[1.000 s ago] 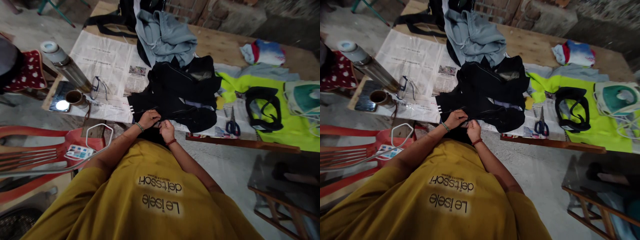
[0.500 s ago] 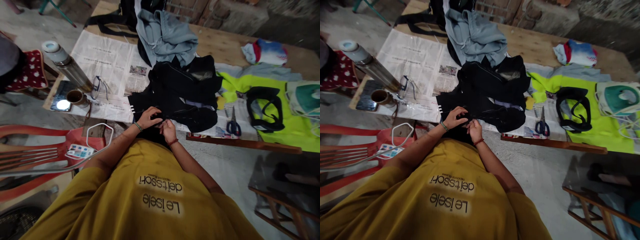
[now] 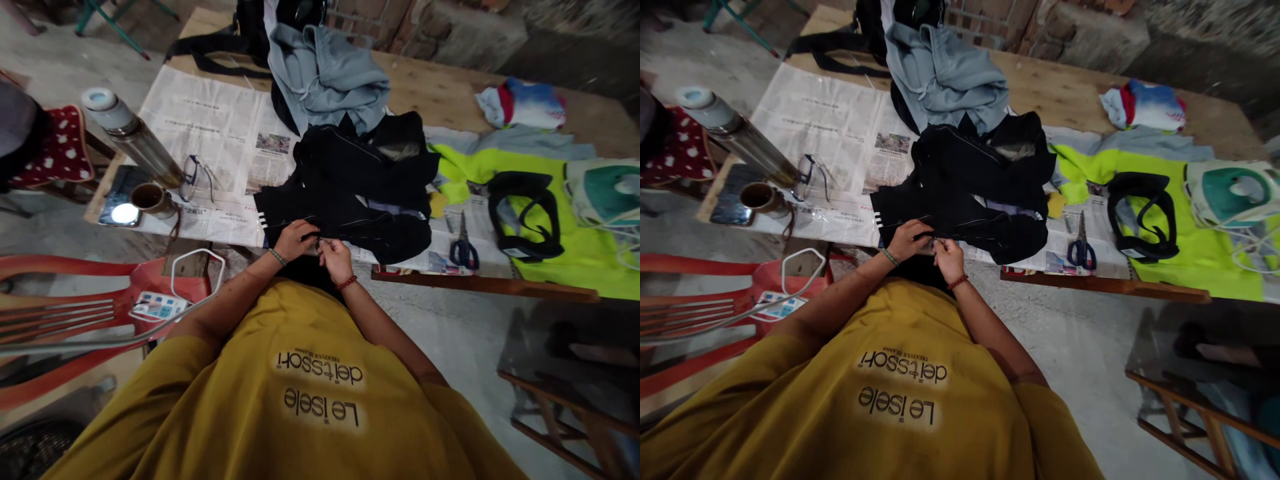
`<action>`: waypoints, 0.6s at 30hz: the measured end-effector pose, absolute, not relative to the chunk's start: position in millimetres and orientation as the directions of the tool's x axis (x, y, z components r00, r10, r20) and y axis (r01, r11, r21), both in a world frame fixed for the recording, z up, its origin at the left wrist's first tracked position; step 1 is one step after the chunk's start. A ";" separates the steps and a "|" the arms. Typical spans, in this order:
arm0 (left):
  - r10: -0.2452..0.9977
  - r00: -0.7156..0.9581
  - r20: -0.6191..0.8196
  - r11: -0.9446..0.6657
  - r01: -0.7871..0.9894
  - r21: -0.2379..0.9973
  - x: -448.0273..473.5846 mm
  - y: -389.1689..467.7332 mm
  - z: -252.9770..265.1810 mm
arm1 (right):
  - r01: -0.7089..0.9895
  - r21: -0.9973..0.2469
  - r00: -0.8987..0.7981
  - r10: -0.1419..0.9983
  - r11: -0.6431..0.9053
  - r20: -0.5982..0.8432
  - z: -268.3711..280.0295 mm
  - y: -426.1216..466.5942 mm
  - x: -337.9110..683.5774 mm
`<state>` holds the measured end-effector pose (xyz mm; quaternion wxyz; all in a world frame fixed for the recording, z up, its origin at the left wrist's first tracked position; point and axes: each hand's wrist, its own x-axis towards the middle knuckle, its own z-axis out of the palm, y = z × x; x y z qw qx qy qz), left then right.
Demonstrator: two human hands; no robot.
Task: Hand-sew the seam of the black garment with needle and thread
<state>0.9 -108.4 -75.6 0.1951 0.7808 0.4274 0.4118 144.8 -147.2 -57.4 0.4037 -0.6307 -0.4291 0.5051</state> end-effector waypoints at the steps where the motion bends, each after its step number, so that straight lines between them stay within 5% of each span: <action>1: 0.823 0.285 0.492 -0.566 0.495 0.659 0.5 -108.2 -76.0 | 0.139 -0.941 0.124 0.948 -0.308 -0.292 -57.6 -147.7 145.1; 13: 0.748 0.404 0.526 -0.663 0.451 0.598 -0.1 -100.1 -87.4 | 0.189 -0.930 0.200 0.939 -0.316 -0.279 -59.4 -140.6 138.3; 18: 0.783 0.333 0.525 -0.620 0.478 0.622 0.2 -101.4 -85.3 | 0.239 -0.900 0.155 0.930 -0.364 -0.334 -47.9 -139.0 142.7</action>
